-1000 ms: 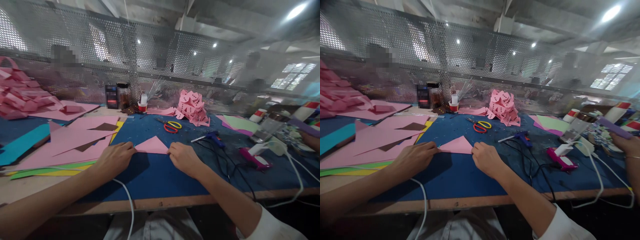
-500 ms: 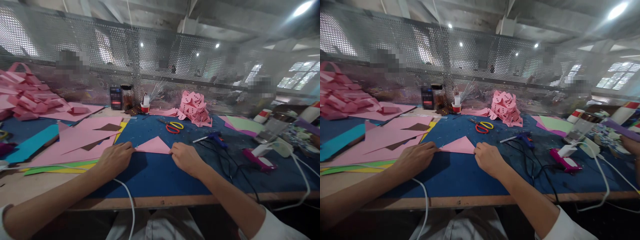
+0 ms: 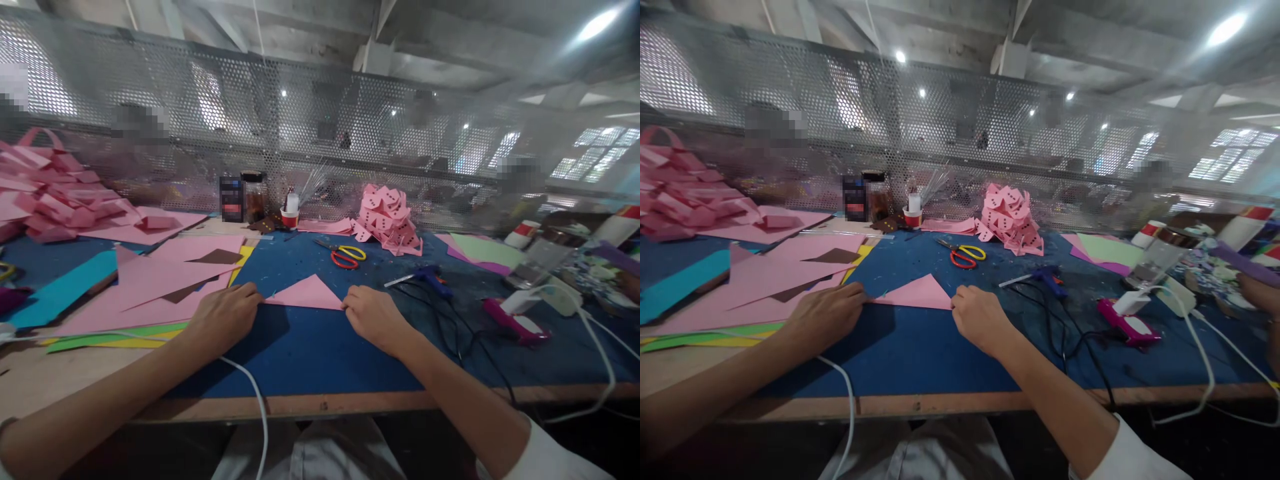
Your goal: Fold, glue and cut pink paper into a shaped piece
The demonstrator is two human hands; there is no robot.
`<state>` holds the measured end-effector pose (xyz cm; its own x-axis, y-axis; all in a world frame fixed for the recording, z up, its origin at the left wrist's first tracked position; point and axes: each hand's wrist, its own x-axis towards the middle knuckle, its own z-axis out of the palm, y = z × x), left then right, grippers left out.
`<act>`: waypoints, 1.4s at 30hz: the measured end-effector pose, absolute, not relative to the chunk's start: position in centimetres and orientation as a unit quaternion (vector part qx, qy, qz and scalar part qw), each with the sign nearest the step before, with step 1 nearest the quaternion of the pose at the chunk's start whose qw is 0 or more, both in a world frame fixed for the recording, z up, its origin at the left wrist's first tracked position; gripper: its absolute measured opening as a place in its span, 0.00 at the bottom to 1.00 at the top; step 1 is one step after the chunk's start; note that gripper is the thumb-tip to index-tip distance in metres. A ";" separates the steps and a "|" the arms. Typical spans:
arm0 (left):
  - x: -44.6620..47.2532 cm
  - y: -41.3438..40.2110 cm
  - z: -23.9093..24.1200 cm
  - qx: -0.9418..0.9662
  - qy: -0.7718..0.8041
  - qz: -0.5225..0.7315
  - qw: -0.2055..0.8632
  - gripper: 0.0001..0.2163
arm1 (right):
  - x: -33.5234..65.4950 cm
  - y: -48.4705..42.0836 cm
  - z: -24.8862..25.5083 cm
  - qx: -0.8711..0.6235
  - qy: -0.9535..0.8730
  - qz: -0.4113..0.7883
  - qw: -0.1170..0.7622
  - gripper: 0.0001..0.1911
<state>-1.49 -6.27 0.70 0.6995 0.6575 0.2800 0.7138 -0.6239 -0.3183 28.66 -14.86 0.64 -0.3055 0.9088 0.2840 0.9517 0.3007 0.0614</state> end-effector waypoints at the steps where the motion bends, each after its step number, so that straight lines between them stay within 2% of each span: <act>1: -1.5 -6.3 0.7 -0.898 -0.382 -0.067 0.207 0.14 | 28.7 -14.9 0.7 -0.584 -0.799 -0.108 0.097 0.11; 17: -1.4 -5.6 0.4 -0.887 -0.413 -0.126 0.166 0.15 | 29.1 -14.8 1.1 -0.609 -0.782 -0.087 0.102 0.12; 42: -1.1 -4.8 0.7 -0.888 -0.408 -0.175 0.118 0.14 | 29.1 -14.5 0.9 -0.588 -0.790 -0.147 0.093 0.12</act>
